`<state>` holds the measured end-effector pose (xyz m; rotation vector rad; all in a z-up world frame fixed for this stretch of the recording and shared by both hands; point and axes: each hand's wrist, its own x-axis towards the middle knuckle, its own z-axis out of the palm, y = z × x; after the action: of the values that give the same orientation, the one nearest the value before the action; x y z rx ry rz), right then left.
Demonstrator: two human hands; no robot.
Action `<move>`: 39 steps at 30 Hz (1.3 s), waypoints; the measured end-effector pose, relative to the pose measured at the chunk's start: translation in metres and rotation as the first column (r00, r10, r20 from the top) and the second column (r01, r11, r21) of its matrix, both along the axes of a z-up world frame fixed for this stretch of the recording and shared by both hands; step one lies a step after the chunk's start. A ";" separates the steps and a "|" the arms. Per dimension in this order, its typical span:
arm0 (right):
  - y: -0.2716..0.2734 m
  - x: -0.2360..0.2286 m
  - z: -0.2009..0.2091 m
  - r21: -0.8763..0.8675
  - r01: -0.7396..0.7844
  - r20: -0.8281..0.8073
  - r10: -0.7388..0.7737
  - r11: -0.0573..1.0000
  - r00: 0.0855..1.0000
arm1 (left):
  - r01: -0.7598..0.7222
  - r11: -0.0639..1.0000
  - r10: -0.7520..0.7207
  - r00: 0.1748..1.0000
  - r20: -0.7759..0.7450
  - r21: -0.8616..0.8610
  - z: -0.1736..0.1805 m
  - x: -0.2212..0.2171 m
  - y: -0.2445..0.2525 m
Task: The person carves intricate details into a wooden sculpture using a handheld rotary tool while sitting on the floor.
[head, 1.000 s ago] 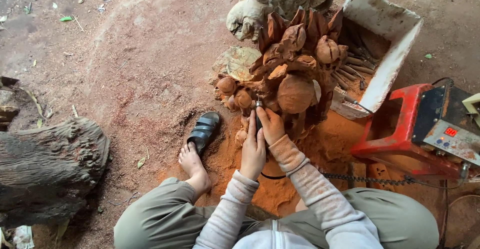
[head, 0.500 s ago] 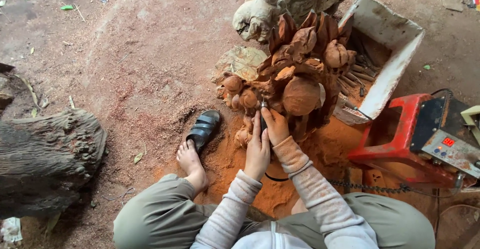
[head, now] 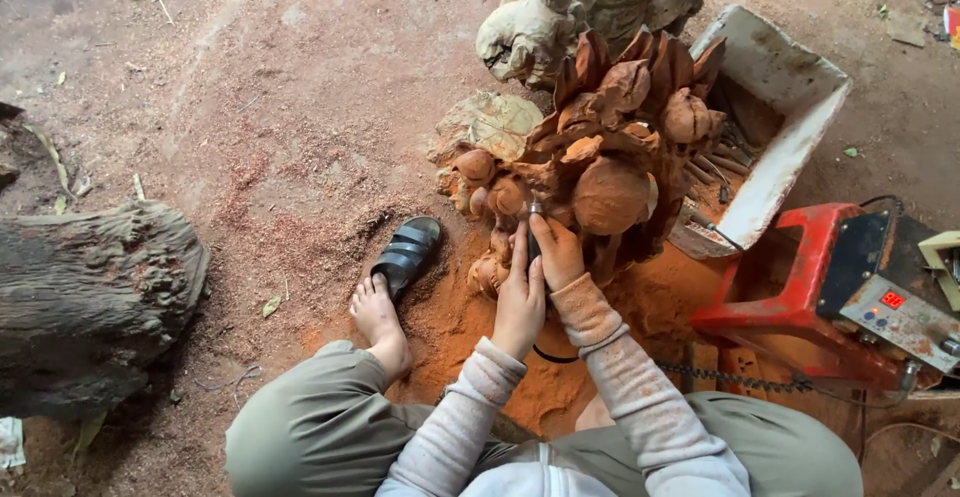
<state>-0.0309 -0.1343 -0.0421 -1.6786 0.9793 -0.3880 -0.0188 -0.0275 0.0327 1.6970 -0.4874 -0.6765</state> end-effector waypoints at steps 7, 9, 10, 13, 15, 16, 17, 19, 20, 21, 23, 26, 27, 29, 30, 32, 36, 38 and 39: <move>-0.006 -0.003 -0.027 -0.010 -0.004 -0.084 0.003 1.000 0.996 | -0.020 1.000 0.021 0.999 -0.040 0.025 -0.015 -0.006 -0.001; -0.008 -0.003 -0.038 -0.010 0.003 -0.121 -0.004 1.000 0.993 | -0.008 0.998 0.011 0.999 -0.040 0.068 -0.021 -0.005 -0.001; -0.011 -0.004 -0.045 -0.009 0.007 -0.119 -0.008 1.000 0.993 | -0.005 0.998 0.008 0.999 -0.037 0.069 -0.015 -0.001 -0.002; -0.014 -0.006 -0.066 0.050 0.013 -0.096 -0.008 0.999 0.995 | 0.063 0.986 -0.057 0.998 -0.041 0.154 0.006 0.007 0.004; -0.010 -0.007 -0.081 0.175 0.017 -0.048 -0.009 0.984 0.999 | 0.145 0.935 -0.149 0.989 -0.015 0.324 0.024 0.013 0.011; -0.009 -0.005 -0.073 0.186 0.024 -0.039 -0.017 0.982 0.999 | 0.150 0.930 -0.157 0.988 -0.008 0.336 0.032 0.015 0.010; -0.005 -0.004 -0.066 0.279 0.032 0.035 -0.044 0.960 0.998 | 0.178 0.902 -0.193 0.981 0.000 0.393 0.040 0.017 0.011; 0.011 -0.002 -0.017 0.390 0.043 0.114 -0.094 0.920 0.989 | 0.211 0.857 -0.243 0.970 0.009 0.470 0.055 0.019 0.011; 0.021 -0.001 0.027 0.525 0.067 0.182 -0.189 0.848 0.965 | 0.230 0.804 -0.274 0.962 -0.001 0.549 0.063 0.019 0.011; 0.028 -0.003 0.070 0.647 0.072 0.236 -0.289 0.759 0.928 | 0.242 0.746 -0.302 0.953 -0.010 0.620 0.071 0.017 0.009; 0.028 -0.001 0.048 0.749 0.072 0.246 -0.378 0.659 0.893 | 0.279 0.674 -0.381 0.925 -0.002 0.684 0.089 0.023 0.001; 0.031 0.003 0.047 0.888 -0.002 0.272 -0.520 0.460 0.810 | 0.276 0.558 -0.485 0.874 0.038 0.783 0.078 0.031 -0.002; 0.030 0.005 0.053 0.926 -0.065 0.288 -0.587 0.371 0.757 | 0.248 0.518 -0.524 0.849 0.074 0.819 0.069 0.035 -0.002; 0.026 0.002 0.065 0.939 -0.143 0.315 -0.619 0.312 0.720 | 0.230 0.490 -0.555 0.826 0.098 0.841 0.075 0.037 -0.006; 0.024 0.001 0.070 0.939 -0.214 0.340 -0.640 0.267 0.689 | 0.216 0.479 -0.577 0.808 0.120 0.851 0.078 0.038 -0.008; 0.026 0.007 0.045 0.928 -0.257 0.373 -0.648 0.270 0.664 | 0.196 0.464 -0.613 0.775 0.153 0.864 0.076 0.040 -0.010; 0.027 0.026 0.009 0.905 -0.326 0.424 -0.627 0.273 0.653 | 0.177 0.416 -0.661 0.732 0.163 0.892 0.087 0.038 -0.018; 0.028 0.031 -0.004 0.902 -0.350 0.428 -0.630 0.253 0.648 | 0.167 0.403 -0.657 0.737 0.158 0.900 0.099 0.032 -0.025; 0.029 0.034 -0.011 0.896 -0.373 0.437 -0.626 0.241 0.646 | 0.156 0.398 -0.648 0.745 0.157 0.904 0.105 0.030 -0.028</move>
<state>0.0035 -0.1049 -0.0530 -0.0741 0.4457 -0.4076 0.0107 -0.0551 0.1378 2.8069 -1.1312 -0.9405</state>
